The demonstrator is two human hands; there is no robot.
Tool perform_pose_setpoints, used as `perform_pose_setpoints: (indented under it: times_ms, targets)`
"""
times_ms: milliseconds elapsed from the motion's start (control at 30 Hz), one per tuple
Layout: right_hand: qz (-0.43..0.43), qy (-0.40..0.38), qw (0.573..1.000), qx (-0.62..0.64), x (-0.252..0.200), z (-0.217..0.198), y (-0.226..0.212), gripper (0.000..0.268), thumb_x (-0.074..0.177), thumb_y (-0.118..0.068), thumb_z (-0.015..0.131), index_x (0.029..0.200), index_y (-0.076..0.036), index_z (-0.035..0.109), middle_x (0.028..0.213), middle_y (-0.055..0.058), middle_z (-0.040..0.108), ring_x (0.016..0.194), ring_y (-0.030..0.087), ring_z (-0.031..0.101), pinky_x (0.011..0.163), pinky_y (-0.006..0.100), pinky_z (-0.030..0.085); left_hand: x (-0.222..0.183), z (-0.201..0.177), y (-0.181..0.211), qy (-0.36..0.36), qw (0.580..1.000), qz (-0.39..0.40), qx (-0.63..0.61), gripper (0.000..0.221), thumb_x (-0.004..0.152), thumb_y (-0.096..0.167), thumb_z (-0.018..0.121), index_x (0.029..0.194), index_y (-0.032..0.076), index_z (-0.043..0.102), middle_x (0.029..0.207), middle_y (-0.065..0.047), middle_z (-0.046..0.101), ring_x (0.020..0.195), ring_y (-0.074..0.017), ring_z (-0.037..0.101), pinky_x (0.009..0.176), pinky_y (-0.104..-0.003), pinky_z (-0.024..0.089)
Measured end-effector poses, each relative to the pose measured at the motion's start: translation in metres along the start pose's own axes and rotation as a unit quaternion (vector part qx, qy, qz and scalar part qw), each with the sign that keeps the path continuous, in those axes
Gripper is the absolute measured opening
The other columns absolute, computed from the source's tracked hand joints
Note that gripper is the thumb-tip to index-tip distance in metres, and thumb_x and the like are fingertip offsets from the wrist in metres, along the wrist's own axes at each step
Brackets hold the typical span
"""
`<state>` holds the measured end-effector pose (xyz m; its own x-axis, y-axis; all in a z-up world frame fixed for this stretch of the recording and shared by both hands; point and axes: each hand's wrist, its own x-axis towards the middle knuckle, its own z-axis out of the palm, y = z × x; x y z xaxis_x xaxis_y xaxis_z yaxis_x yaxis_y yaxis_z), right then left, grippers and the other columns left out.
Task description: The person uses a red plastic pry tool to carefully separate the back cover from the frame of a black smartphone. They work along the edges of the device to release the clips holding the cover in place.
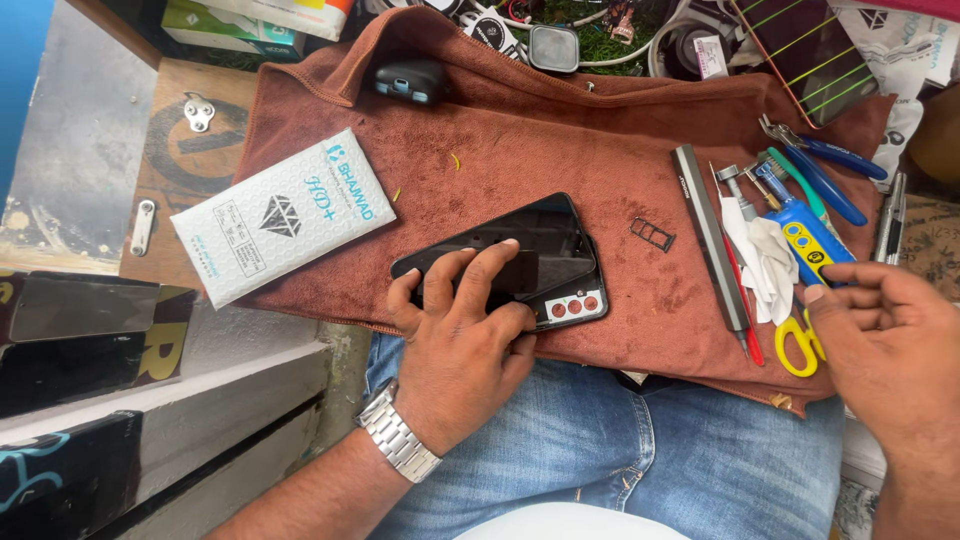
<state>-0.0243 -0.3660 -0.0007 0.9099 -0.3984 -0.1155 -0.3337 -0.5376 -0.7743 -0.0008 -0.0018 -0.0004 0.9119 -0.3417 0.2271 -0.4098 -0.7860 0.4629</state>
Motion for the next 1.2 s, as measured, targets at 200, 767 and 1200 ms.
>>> perform_pose_setpoints:
  times_ms: [200, 767, 1200]
  targets:
    - [0.002, -0.005, 0.991, -0.137, -0.014, 0.014, -0.027, 0.029, 0.099, -0.013, 0.074, 0.125, 0.001, 0.071, 0.091, 0.007, 0.073, 0.073, 0.009, 0.066, 0.067, 0.023, 0.054, -0.002, 0.008, 0.006, -0.021, 1.000, 0.008, 0.019, 0.009, 0.078, 0.024, 0.078, 0.081, 0.019, 0.072, 0.150, -0.001, 0.048, 0.137, -0.0289, 0.040, 0.111, -0.059, 0.017]
    - [0.033, -0.111, 0.965, -0.237, -0.008, 0.013, -0.044, 0.024, 0.088, -0.009, 0.070, 0.111, -0.007, 0.077, 0.077, 0.003, 0.074, 0.062, 0.011, 0.069, 0.062, 0.030, 0.056, -0.001, 0.005, 0.003, -0.013, 1.000, 0.012, -0.005, 0.006, 0.080, 0.024, 0.077, 0.084, 0.020, 0.075, 0.151, -0.002, 0.050, 0.138, -0.0291, 0.039, 0.109, -0.057, 0.019]
    - [-0.085, -0.024, 0.984, -0.157, -0.008, 0.003, 0.018, 0.028, 0.091, 0.001, 0.074, 0.117, 0.004, 0.063, 0.081, 0.011, 0.063, 0.067, 0.016, 0.059, 0.058, 0.028, 0.049, -0.005, 0.004, 0.005, -0.043, 0.999, 0.002, -0.020, 0.011, 0.083, 0.015, 0.070, 0.093, 0.015, 0.073, 0.154, -0.004, 0.045, 0.140, -0.0290, 0.037, 0.111, -0.058, 0.020]
